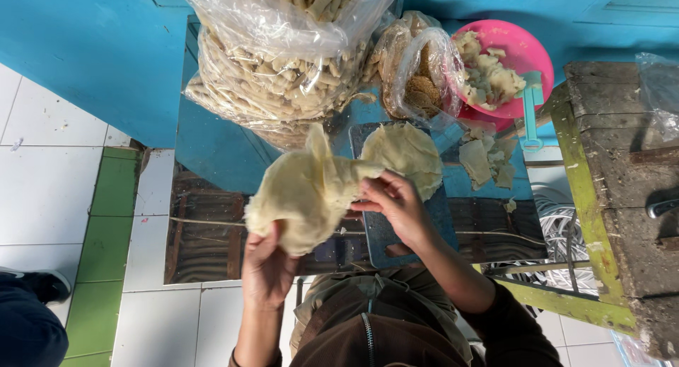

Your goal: The person takes thin dough wrappers from a plastic-covered stack, spoons brown filling by hand from an open bag onto a wrapper, folds the wrapper over the filling, and sets the wrapped pastry aside, repeating the process. They occasionally reposition wrappers and press the edges closed by hand.

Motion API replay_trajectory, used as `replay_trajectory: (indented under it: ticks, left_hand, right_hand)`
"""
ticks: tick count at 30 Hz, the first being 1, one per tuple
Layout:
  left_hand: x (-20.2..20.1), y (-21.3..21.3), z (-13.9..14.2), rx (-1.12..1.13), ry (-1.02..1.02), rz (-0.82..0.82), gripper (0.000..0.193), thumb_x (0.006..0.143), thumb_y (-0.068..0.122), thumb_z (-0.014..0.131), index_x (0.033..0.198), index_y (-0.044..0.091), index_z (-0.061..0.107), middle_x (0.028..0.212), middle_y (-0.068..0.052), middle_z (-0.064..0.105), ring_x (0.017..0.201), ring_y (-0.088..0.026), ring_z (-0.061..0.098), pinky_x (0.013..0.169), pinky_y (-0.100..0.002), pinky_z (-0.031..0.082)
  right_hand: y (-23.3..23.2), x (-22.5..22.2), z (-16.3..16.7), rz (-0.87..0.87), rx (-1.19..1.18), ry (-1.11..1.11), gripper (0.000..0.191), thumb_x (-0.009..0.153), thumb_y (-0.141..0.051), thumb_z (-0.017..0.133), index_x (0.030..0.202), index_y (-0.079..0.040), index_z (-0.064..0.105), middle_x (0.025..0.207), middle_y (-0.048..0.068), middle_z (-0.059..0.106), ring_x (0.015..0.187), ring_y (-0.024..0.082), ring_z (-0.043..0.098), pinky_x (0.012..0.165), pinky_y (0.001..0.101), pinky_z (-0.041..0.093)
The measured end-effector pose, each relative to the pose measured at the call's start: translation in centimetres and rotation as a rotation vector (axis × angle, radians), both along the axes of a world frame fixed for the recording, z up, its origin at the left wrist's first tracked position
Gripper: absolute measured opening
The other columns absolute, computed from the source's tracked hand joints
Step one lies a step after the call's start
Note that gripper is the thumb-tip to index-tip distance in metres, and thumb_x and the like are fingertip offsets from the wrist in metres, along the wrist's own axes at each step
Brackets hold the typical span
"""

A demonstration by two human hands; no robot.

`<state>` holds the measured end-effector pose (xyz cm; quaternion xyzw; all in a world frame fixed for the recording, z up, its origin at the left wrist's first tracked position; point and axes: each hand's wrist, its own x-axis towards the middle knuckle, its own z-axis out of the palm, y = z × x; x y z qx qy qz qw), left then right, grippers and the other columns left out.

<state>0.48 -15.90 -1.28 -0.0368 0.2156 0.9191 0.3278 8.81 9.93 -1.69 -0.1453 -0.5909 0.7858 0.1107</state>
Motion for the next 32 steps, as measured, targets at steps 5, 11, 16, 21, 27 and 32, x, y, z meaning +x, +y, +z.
replay_trajectory:
  ticks: [5, 11, 16, 21, 27, 32]
  left_hand:
    - [0.3, -1.7, 2.3, -0.023, 0.062, 0.152, 0.041, 0.102, 0.011, 0.056, 0.142, 0.005, 0.052, 0.140, -0.016, 0.059, 0.127, -0.030, 0.061, 0.107, -0.052, 0.053]
    - [1.1, 0.6, 3.0, 0.003, 0.160, 0.106, 0.025, 0.110, 0.010, 0.050, 0.135, 0.009, 0.049, 0.138, -0.012, 0.057, 0.129, -0.026, 0.059, 0.108, -0.051, 0.053]
    - [1.1, 0.8, 3.9, 0.032, 0.118, 0.033, 0.030, 0.108, 0.009, 0.048, 0.138, 0.009, 0.049, 0.136, -0.012, 0.058, 0.125, -0.025, 0.060, 0.106, -0.048, 0.052]
    - [0.4, 1.1, 4.9, 0.137, 0.119, -0.010, 0.029, 0.112, 0.008, 0.045, 0.140, 0.006, 0.043, 0.140, -0.015, 0.056, 0.132, -0.027, 0.058, 0.113, -0.047, 0.050]
    - [-0.1, 1.1, 4.1, 0.162, 0.075, -0.078, 0.041, 0.109, 0.009, 0.047, 0.149, 0.007, 0.039, 0.145, -0.017, 0.053, 0.134, -0.031, 0.056, 0.112, -0.050, 0.049]
    - [-0.1, -0.5, -0.4, 0.160, 0.070, -0.078, 0.047, 0.110, 0.012, 0.049, 0.154, 0.002, 0.036, 0.148, -0.023, 0.052, 0.134, -0.037, 0.055, 0.109, -0.055, 0.049]
  right_hand:
    - [-1.9, -0.4, 2.1, 0.144, 0.436, -0.167, 0.027, 0.103, -0.017, 0.062, 0.123, 0.001, 0.067, 0.097, 0.014, 0.078, 0.080, 0.016, 0.078, 0.068, 0.0307, 0.063]
    - [-5.4, -0.7, 4.3, 0.013, 0.799, 0.273, 0.038, 0.091, -0.005, 0.073, 0.128, 0.002, 0.062, 0.112, 0.016, 0.068, 0.093, 0.016, 0.070, 0.076, 0.0270, 0.060]
    - [-4.7, -1.6, 2.1, 0.084, 0.242, 0.191, 0.021, 0.103, 0.001, 0.064, 0.123, 0.004, 0.067, 0.115, 0.011, 0.075, 0.105, 0.015, 0.072, 0.090, 0.0290, 0.060]
    - [-4.4, -0.8, 1.2, 0.047, 0.195, 0.206, 0.016, 0.104, 0.002, 0.061, 0.119, 0.005, 0.065, 0.110, 0.010, 0.071, 0.101, 0.013, 0.069, 0.089, 0.0272, 0.057]
    - [-4.6, 0.1, 2.2, -0.009, 0.152, 0.268, 0.018, 0.100, 0.002, 0.063, 0.119, 0.003, 0.066, 0.105, 0.007, 0.072, 0.095, 0.010, 0.070, 0.081, 0.0241, 0.057]
    - [-3.4, 0.2, 1.1, -0.157, 0.234, 0.178, 0.017, 0.103, 0.004, 0.064, 0.119, 0.001, 0.071, 0.094, 0.011, 0.073, 0.079, 0.014, 0.071, 0.069, 0.0244, 0.061]
